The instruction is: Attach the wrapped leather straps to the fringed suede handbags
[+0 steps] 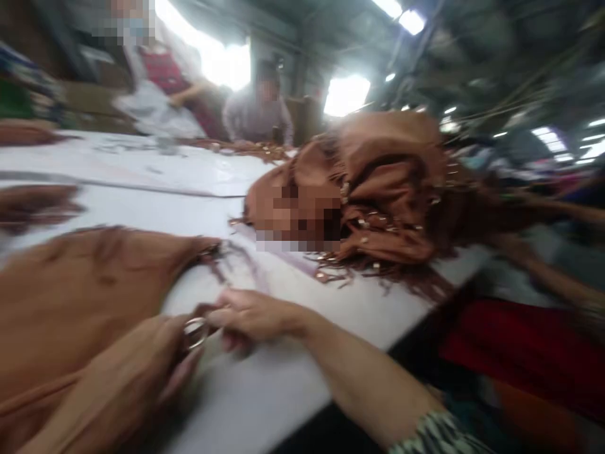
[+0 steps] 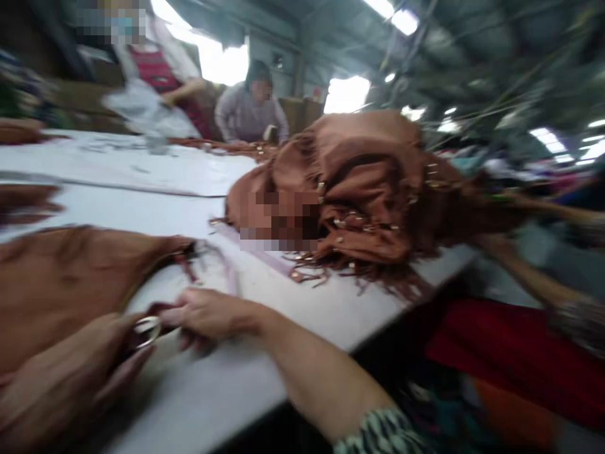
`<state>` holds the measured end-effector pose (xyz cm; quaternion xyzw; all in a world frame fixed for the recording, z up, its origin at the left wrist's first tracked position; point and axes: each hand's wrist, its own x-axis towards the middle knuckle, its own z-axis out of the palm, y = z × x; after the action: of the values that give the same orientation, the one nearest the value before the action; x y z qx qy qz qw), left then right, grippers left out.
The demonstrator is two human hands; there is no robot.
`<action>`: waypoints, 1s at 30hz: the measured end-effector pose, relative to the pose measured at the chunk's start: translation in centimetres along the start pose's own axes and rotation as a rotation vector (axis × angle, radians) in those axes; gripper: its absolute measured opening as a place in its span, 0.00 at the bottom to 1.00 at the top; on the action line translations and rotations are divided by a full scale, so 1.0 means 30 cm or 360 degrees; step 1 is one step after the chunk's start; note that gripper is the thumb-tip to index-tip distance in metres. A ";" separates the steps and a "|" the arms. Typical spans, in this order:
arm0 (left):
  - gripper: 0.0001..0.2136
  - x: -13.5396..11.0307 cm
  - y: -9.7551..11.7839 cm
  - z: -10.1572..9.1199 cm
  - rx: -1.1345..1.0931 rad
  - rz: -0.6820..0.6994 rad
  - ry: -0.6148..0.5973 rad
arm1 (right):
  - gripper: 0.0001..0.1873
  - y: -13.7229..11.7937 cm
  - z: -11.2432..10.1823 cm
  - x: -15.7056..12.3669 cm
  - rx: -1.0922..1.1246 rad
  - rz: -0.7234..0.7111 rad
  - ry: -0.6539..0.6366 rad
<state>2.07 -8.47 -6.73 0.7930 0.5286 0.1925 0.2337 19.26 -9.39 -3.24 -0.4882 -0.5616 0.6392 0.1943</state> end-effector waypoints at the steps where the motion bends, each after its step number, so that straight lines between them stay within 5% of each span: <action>1: 0.13 -0.033 -0.050 -0.052 0.0138 0.0081 -0.0004 | 0.13 -0.002 0.023 0.039 -0.0065 -0.0048 -0.0085; 5: 0.07 -0.075 -0.127 -0.126 0.0614 0.0562 0.0134 | 0.17 -0.012 0.007 0.090 -0.0291 -0.0169 -0.0187; 9: 0.06 -0.052 -0.114 -0.107 0.0687 0.0554 0.0313 | 0.18 -0.029 -0.018 0.058 -0.0267 -0.0117 -0.0293; 17: 0.05 -0.062 -0.082 -0.107 0.0740 0.0439 0.0364 | 0.18 -0.028 -0.024 0.064 -0.0188 -0.0074 -0.0342; 30: 0.04 -0.085 -0.082 -0.084 0.0903 0.0641 0.0265 | 0.17 -0.006 -0.008 0.088 -0.0279 0.0016 -0.0535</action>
<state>-2.09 -9.61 -6.23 0.8962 0.4114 0.1442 -0.0824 18.21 -7.10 -4.12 -0.3923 -0.6371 0.6615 0.0512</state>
